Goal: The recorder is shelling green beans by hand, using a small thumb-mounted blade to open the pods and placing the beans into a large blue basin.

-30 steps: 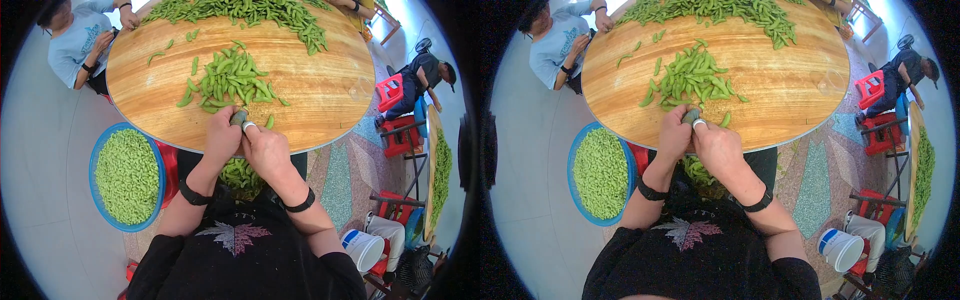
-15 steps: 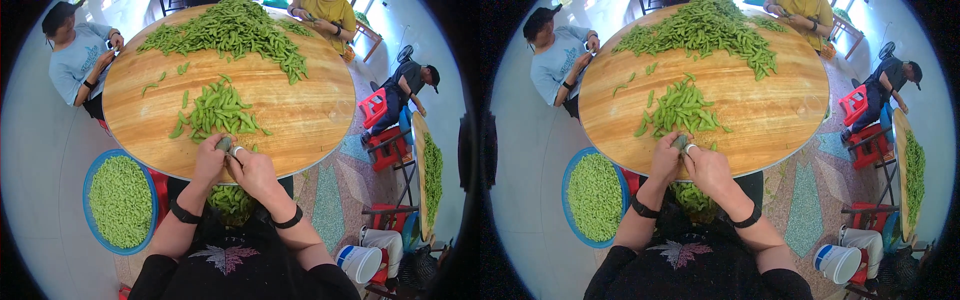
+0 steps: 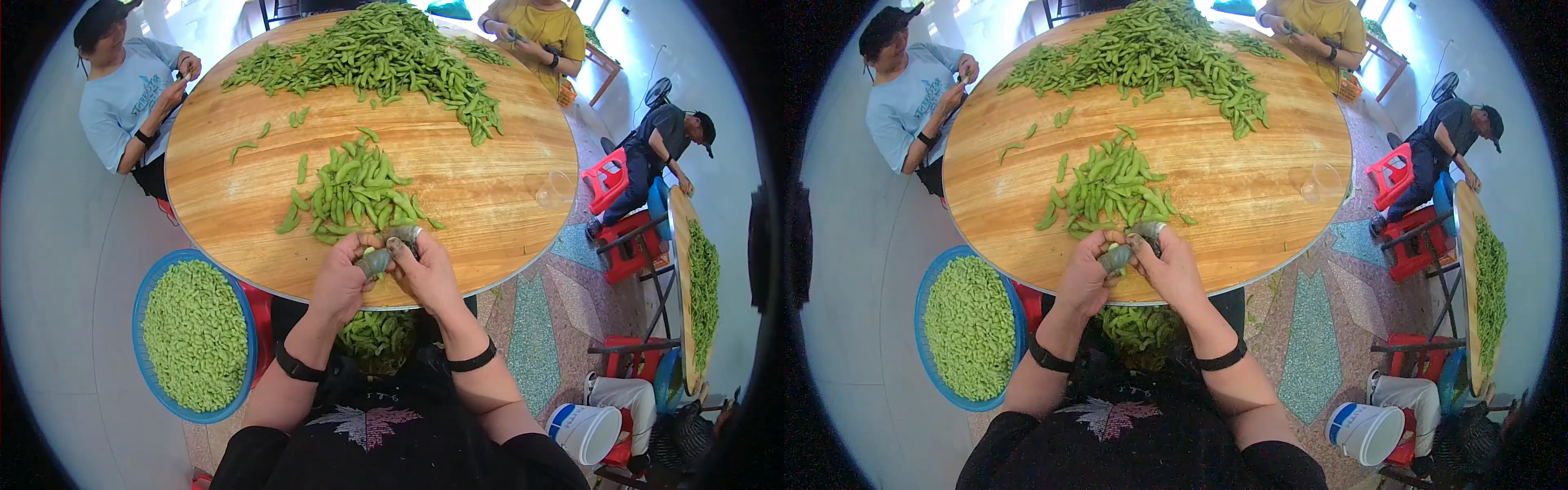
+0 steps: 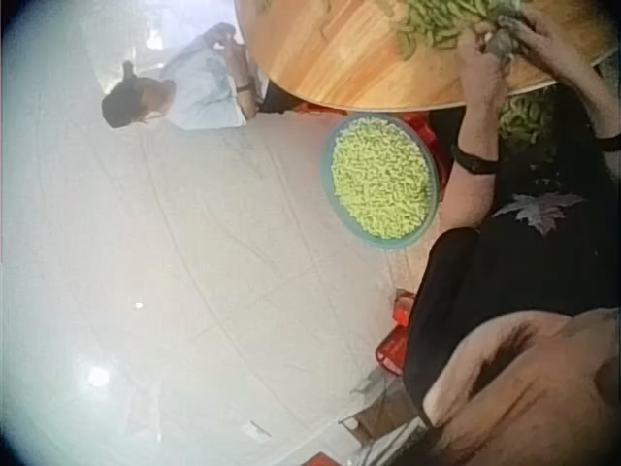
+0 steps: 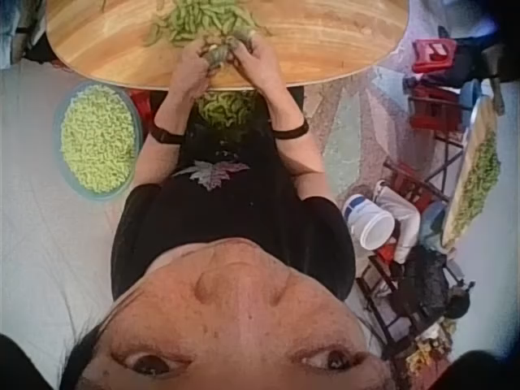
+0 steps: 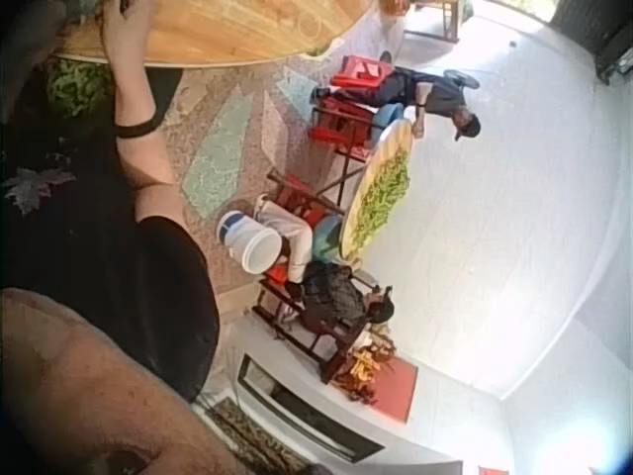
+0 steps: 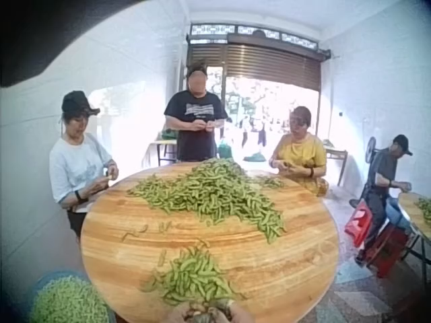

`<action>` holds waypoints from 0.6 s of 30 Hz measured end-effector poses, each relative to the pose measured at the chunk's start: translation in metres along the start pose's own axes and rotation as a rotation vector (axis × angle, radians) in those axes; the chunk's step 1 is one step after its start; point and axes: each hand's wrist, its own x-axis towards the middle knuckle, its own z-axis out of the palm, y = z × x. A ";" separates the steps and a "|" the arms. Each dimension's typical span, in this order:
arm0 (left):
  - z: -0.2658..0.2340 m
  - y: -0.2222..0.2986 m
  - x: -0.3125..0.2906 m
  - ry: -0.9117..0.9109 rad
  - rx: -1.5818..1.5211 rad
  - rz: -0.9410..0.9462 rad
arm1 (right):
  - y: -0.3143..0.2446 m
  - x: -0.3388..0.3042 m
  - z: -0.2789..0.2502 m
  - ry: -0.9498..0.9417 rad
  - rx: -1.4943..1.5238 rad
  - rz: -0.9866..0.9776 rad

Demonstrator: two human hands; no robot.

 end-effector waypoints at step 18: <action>0.003 0.003 -0.004 -0.027 -0.029 -0.010 | -0.016 0.023 -0.062 0.194 -1.376 -0.312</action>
